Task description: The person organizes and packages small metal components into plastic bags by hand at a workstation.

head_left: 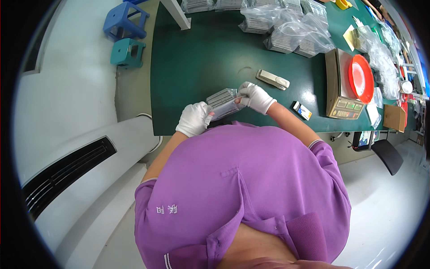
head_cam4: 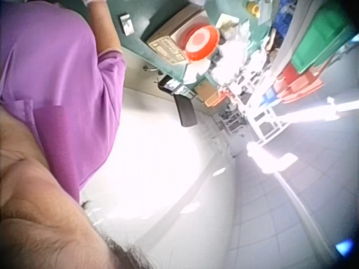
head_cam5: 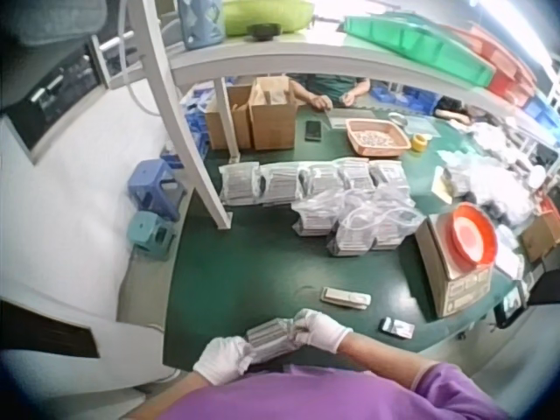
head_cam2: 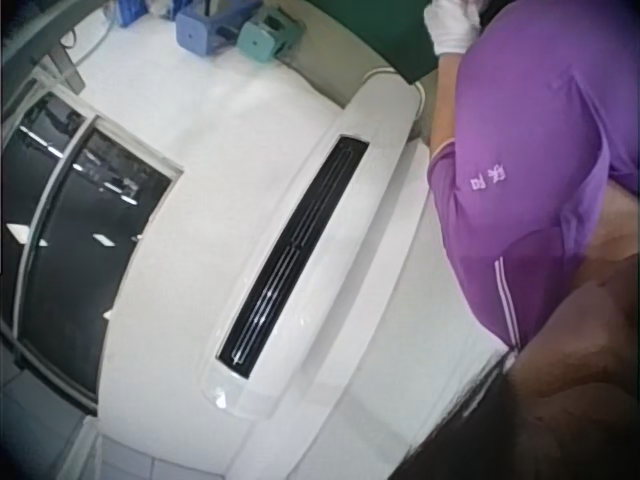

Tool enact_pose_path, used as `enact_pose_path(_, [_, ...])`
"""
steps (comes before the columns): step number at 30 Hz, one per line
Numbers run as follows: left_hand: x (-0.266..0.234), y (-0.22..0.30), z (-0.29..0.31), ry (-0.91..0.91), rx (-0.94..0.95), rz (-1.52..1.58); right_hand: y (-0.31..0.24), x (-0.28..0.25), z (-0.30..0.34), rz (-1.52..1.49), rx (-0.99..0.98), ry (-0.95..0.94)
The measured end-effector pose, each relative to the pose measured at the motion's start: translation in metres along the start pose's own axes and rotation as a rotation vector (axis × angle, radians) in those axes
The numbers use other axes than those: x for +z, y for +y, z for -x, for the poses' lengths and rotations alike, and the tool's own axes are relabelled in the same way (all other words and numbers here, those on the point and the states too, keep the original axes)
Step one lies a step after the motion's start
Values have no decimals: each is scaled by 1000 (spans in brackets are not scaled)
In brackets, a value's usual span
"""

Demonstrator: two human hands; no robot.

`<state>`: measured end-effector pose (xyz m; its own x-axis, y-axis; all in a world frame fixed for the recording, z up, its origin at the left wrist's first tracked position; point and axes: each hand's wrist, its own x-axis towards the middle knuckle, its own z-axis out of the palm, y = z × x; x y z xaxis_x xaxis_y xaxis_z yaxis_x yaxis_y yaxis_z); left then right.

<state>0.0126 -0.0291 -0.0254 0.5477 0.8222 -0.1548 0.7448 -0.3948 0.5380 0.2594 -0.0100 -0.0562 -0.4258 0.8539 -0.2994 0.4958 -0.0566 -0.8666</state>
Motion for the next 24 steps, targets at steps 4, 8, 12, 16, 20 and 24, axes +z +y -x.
enact_pose_path(4, [3, -16, 0, -101, -104, 183, 13, -7, -3, -10, 22, -63])
enact_pose_path(8, [-12, -23, -5, -269, -363, 593, 30, -1, -2, -203, 235, -51])
enact_pose_path(12, [-2, -22, -27, -337, -340, 677, 31, 4, 1, -259, 141, 64])
enact_pose_path(16, [3, -13, -45, -431, -279, 516, 18, -6, 6, -210, 178, 101])
enact_pose_path(20, [4, -18, -45, -508, -408, 595, -14, -43, 9, 846, 61, 326])
enact_pose_path(24, [7, -19, -48, -526, -487, 725, 35, -62, 0, 1068, 472, 235])
